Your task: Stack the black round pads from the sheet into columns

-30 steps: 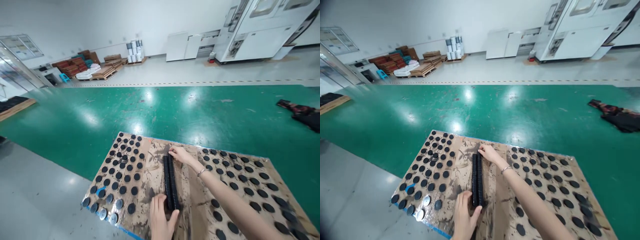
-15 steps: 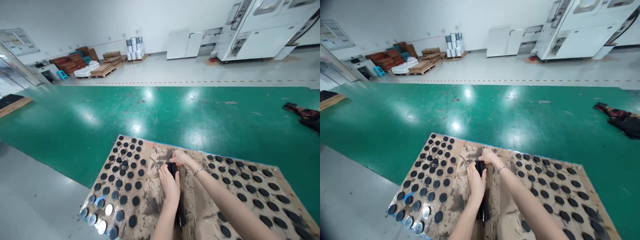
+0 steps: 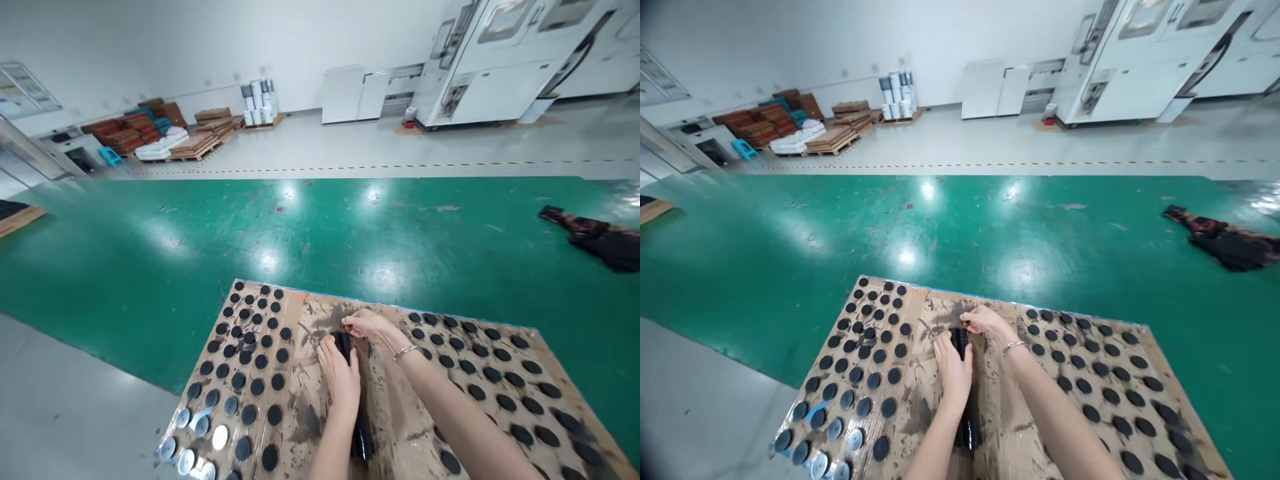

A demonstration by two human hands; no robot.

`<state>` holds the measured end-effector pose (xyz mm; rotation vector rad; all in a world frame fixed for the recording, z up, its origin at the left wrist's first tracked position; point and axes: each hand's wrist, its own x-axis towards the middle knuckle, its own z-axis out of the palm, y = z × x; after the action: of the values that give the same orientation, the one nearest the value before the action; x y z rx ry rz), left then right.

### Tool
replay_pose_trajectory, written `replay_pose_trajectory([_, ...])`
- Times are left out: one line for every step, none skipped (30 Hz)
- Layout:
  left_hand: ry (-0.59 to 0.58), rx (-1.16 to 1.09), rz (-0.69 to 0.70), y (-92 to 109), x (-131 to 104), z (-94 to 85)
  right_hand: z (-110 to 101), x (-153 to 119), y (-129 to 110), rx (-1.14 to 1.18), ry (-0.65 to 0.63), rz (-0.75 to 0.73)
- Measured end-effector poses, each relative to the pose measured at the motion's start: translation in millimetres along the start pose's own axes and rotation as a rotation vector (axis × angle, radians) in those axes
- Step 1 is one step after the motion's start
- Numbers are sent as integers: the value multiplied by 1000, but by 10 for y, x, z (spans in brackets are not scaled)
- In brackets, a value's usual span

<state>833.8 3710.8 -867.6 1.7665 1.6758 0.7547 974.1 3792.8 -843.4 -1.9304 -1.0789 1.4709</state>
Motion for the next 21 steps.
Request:
replay_pose_trajectory([-1,-2,1,-6,19,-6,-39,-29,-11,71,27,-22])
replay_pose_trajectory([-3,-4,4,-12,40,-19,-85,-74,-22,137,57,-46])
replay_pose_trajectory([-6,-8,8,-16,61,-41,-134,-141,-28,198,86,-72])
replay_pose_trajectory([-11,-14,17,-16,76,-75,-181,-234,-25,254,109,-98])
replay_pose_trajectory([-17,-21,31,-9,82,-120,-219,-356,-10,300,122,-121])
replay_pose_trajectory([-26,-30,53,9,74,-174,-242,-505,17,336,127,-139])
replay_pose_trajectory([-40,-39,84,38,48,-237,-245,-679,53,362,124,-150])
replay_pose_trajectory([-75,-61,130,79,4,-306,-227,-870,96,379,115,-155])
replay_pose_trajectory([-142,-104,188,131,-60,-377,-189,-1071,139,390,106,-155])
replay_pose_trajectory([-235,-164,251,190,-141,-448,-134,-1273,179,397,102,-152])
replay_pose_trajectory([-337,-237,304,251,-236,-517,-71,-1468,216,404,101,-148])
replay_pose_trajectory([-436,-310,344,307,-340,-582,-5,-1653,251,411,104,-145])
replay_pose_trajectory([-518,-373,363,350,-446,-641,57,-1822,291,423,111,-144])
replay_pose_trajectory([-570,-417,361,374,-551,-692,114,-1973,344,434,115,-150])
replay_pose_trajectory([-594,-434,342,375,-649,-736,167,-2107,419,436,116,-162])
replay_pose_trajectory([-611,-434,311,349,-739,-770,222,-2222,523,416,122,-173])
replay_pose_trajectory([-629,-423,270,297,-819,-796,285,-2317,660,361,143,-179])
replay_pose_trajectory([-641,-399,221,226,-889,-813,362,-2393,827,262,176,-179])
replay_pose_trajectory([-645,-366,170,141,-952,-822,454,-2449,1017,125,215,-177])
replay_pose_trajectory([-651,-326,125,52,-1009,-823,561,-2487,1215,-37,273,-168])
replay_pose_trajectory([-660,-282,91,-32,-1062,-818,674,-2511,1404,-207,320,-172])
